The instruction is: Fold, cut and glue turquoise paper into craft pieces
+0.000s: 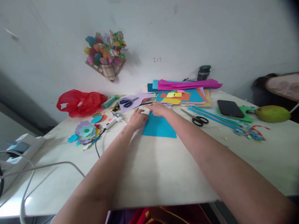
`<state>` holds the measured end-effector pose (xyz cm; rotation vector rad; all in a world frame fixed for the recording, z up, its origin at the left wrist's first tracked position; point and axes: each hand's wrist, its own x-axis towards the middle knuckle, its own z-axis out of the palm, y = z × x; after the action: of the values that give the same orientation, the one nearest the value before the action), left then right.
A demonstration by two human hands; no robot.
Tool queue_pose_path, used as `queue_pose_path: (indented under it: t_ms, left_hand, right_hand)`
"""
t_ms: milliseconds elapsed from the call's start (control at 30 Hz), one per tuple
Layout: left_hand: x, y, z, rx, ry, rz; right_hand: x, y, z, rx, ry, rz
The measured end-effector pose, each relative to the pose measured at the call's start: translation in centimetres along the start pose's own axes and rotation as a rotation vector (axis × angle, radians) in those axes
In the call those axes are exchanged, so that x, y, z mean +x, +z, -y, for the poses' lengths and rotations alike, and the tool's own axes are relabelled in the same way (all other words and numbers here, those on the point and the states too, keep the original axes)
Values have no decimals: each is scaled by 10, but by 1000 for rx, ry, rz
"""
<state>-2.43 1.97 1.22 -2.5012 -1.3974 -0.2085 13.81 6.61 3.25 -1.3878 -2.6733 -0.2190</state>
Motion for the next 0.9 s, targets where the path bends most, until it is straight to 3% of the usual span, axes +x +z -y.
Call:
queue_pose_path:
  t_ms: [200, 400, 900]
  left_hand:
    - [1, 14, 1, 15, -49, -50]
    - [1, 11, -1, 70, -18, -74]
    - [4, 10, -4, 109, 29, -98]
  right_hand:
    - [6, -1, 0, 58, 17, 15]
    - [13, 5, -12, 220, 65, -66]
    - [14, 12, -18, 8, -14, -2]
